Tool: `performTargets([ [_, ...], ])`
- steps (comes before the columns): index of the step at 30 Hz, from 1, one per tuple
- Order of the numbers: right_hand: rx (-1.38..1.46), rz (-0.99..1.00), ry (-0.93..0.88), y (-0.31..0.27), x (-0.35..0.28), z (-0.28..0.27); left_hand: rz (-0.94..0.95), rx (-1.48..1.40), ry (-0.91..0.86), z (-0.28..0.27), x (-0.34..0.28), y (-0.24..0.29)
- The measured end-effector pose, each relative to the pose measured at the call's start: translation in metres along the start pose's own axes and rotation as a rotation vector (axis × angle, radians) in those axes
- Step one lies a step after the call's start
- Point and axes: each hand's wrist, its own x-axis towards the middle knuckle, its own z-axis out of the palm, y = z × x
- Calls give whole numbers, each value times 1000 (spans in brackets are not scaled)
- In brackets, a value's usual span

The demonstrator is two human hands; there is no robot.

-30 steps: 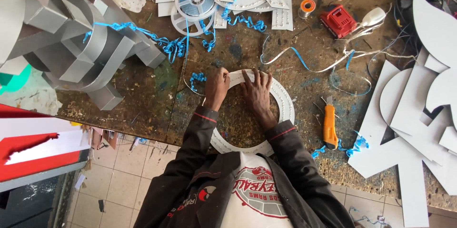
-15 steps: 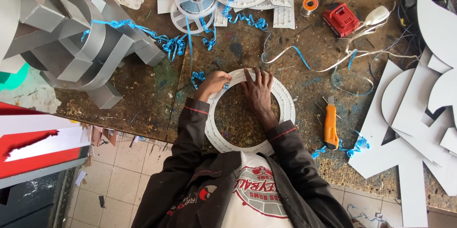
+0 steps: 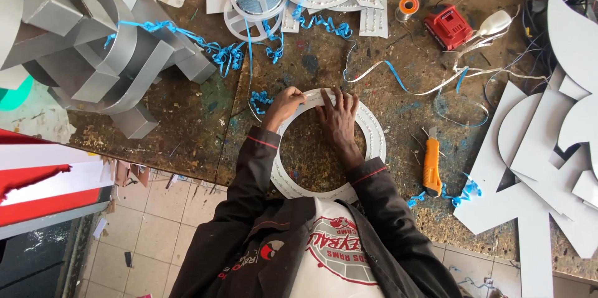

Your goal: Applying an adhesive LED strip to the inner edge of a circular sign component

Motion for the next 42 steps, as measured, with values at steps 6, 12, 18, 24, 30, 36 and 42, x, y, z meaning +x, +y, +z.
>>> performTargets([
  [6,23,-10,12,3,1,-2,55,130,198,10,24,-36],
  [12,-28,-33,26,4,-1,12,30,78,278,15,6,-29],
  [18,-35,-23,2,4,-3,11,29,33,233,13,10,-36],
  [24,-43,-12,-19,-4,-4,8,38,54,244,10,24,-57],
  [30,8,-42,-135,-27,-3,-11,-3,78,294,13,14,-43],
  [36,79,-32,-109,-34,-6,-1,-65,95,234,13,3,-35],
  [42,40,-50,-101,-45,-8,-2,10,93,248,13,-4,-31],
])
